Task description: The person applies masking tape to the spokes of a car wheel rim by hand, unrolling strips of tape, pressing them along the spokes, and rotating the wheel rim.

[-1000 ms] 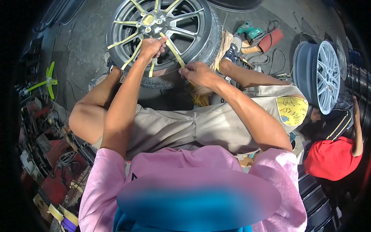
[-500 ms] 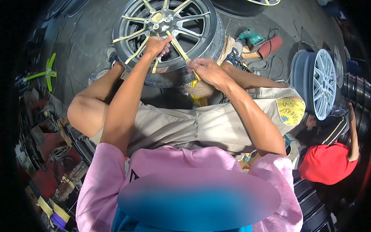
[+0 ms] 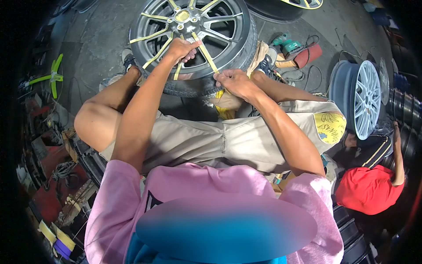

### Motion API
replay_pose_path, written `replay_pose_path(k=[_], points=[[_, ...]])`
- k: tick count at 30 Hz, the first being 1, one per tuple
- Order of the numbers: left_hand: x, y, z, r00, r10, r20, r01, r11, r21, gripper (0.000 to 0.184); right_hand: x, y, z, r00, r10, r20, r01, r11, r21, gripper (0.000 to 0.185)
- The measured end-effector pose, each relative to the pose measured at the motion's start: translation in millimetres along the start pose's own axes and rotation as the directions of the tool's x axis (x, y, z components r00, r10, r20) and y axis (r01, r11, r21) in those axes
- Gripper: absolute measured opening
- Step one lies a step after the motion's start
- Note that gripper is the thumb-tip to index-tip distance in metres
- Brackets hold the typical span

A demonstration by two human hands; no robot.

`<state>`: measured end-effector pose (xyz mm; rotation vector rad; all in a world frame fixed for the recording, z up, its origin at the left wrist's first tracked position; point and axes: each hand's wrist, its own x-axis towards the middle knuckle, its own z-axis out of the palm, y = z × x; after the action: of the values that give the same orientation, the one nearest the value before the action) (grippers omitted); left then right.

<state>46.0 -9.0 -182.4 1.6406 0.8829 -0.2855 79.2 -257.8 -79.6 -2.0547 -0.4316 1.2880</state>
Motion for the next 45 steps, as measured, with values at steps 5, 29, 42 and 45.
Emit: replay_pose_path(k=[5, 29, 42, 45], points=[[0, 1, 2, 0.999, 0.010, 0.033, -0.011, 1.000, 0.019, 0.054, 7, 8, 0, 0.998, 0.053, 0.018, -0.052, 0.996, -0.068, 0.038], [-15, -8, 18, 0.986, -0.015, 0.166, -0.036, 0.955, 0.296, 0.057, 16, 17, 0, 0.999, 0.032, 0.033, -0.035, 0.995, 0.096, 0.040], [-12, -12, 18, 0.998, 0.039, 0.046, -0.044, 0.994, 0.101, 0.063, 17, 22, -2, 0.999, -0.038, 0.030, 0.034, 0.990, 0.138, 0.042], [-11, -12, 14, 0.996, 0.057, 0.062, -0.065, 0.987, 0.150, 0.063, 18, 19, 0, 0.995, -0.083, 0.060, 0.062, 0.956, 0.287, 0.043]])
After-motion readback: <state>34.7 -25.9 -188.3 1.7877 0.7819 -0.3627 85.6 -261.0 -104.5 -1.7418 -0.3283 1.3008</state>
